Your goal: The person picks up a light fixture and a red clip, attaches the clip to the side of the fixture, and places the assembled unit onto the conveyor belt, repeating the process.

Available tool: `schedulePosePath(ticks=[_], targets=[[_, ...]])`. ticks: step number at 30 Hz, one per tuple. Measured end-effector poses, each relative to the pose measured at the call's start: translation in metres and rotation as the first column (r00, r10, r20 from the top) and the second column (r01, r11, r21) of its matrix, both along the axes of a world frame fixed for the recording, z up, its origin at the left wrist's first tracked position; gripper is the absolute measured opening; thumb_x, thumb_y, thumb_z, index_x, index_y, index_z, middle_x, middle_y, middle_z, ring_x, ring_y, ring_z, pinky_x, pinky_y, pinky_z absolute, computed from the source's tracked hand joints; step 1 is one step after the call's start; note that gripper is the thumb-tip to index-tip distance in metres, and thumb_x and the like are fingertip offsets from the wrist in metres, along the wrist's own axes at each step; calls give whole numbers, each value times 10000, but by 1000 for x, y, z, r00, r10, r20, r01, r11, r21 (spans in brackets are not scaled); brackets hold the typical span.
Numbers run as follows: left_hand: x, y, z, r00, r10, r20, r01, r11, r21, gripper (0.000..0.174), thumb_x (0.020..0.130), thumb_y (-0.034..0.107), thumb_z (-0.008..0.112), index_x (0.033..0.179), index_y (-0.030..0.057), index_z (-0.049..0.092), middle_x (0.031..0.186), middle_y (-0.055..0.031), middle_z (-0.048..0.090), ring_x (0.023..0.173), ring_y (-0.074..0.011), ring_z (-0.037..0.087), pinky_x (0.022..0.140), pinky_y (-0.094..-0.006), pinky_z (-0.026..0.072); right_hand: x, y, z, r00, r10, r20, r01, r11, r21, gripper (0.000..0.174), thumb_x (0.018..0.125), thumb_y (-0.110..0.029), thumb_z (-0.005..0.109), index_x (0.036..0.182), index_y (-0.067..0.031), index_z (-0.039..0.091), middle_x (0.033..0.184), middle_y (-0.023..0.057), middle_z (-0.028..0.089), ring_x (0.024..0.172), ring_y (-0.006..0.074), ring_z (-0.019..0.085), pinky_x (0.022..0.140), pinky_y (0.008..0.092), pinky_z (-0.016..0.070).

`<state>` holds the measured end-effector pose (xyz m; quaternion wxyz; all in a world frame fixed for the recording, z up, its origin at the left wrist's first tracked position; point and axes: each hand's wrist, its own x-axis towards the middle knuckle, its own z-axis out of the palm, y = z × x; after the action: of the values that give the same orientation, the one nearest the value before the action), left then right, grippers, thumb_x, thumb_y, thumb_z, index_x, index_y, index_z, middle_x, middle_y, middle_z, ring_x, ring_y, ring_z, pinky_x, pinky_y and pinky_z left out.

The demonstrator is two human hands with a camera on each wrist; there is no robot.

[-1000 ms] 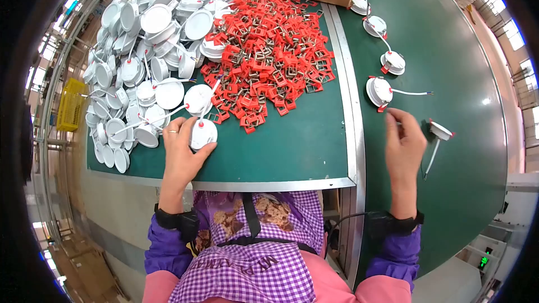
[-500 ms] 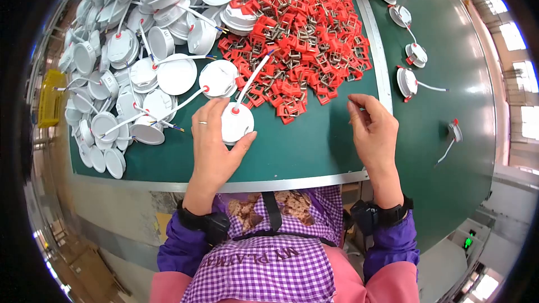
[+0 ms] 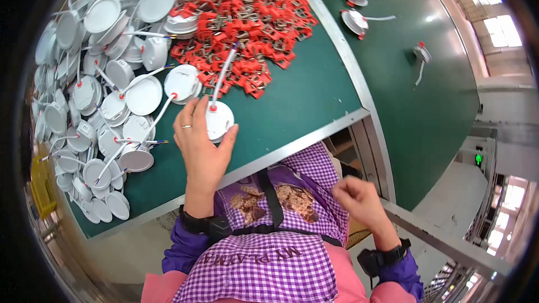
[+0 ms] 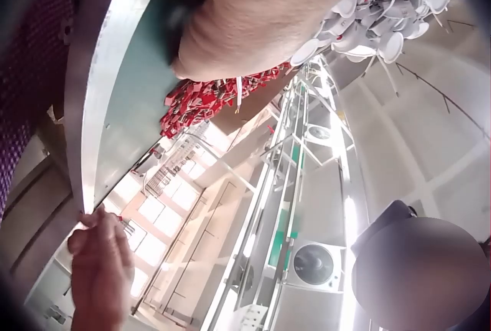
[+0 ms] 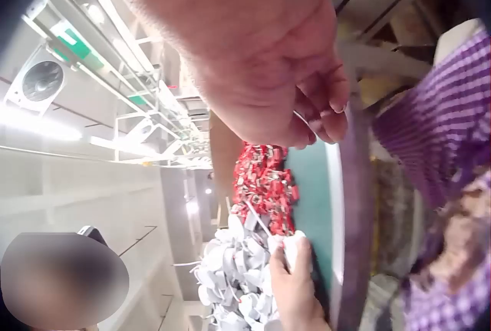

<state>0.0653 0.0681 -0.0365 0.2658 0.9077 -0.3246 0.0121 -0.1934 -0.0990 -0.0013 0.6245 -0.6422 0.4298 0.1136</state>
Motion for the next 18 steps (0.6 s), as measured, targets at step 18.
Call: schedulePosePath(ticks=[18], targets=[[8, 1, -10, 983, -25, 180, 20, 999, 31, 612, 723, 203, 733, 1239, 17, 463, 1227, -177, 475, 1133, -335, 422, 964, -422, 339, -286, 40, -232, 879, -135, -457, -18, 949, -315, 266, 863, -142, 504, 1089, -20, 576, 1106, 220, 570, 1048, 350, 541, 900, 420, 405]])
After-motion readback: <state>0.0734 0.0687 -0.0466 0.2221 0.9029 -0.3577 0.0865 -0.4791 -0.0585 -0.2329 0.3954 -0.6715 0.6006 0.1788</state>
